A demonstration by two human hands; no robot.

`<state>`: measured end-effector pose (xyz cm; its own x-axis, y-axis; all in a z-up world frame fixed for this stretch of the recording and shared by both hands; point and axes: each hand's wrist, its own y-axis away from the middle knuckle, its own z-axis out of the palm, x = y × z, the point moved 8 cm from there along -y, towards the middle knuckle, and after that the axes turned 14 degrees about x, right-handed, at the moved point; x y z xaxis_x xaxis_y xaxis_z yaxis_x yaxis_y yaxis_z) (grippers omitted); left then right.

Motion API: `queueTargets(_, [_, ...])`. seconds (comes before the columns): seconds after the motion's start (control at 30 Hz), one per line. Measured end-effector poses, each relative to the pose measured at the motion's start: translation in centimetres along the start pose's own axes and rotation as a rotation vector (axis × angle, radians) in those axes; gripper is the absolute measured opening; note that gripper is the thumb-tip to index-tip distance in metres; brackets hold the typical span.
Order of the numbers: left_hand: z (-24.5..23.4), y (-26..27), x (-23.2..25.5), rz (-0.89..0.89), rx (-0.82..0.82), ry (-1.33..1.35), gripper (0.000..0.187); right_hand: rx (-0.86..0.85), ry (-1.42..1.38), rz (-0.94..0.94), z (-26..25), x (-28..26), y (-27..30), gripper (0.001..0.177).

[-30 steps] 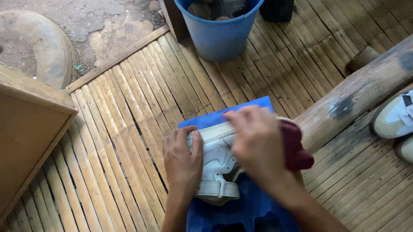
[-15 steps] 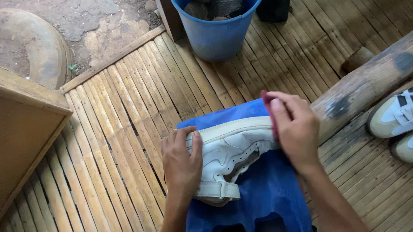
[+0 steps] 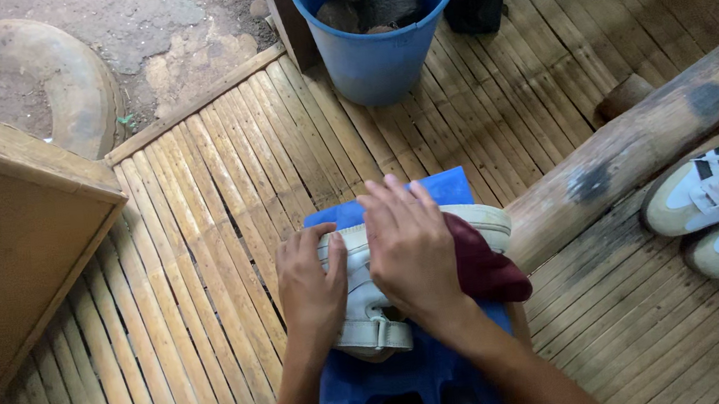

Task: The person cleans a white sneaker using a red cloth. They wipe the upper, sole, and heel of the shoe while it rests on their lap. The person also handles a second white sneaker, wiping it with the same cloth.

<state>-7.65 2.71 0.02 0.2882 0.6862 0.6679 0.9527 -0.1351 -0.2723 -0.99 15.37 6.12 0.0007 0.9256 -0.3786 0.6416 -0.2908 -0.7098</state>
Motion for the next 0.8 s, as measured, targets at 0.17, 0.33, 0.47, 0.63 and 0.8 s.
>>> queueTargets(0.17, [-0.1,0.0,0.1,-0.012,-0.011,0.027,0.029,-0.037,-0.03,0.027,-1.7,2.9,0.1,0.029])
queueTargets(0.33, [0.1,-0.1,0.2,-0.016,-0.042,0.015,0.029,0.013,-0.056,0.343,-4.3,9.4,0.6,0.034])
queueTargets(0.47, [0.0,0.0,0.3,-0.01,-0.035,0.003,0.029,0.05,-0.163,0.621,-4.9,11.8,2.7,0.039])
queueTargets(0.63, [-0.5,0.3,0.2,0.004,-0.009,0.012,0.028,0.097,-0.26,0.767,-4.3,13.4,4.3,0.041])
queueTargets(0.8, [-0.5,0.2,0.3,-0.002,-0.01,0.008,0.028,0.094,-0.464,0.868,-3.5,15.0,5.9,0.053])
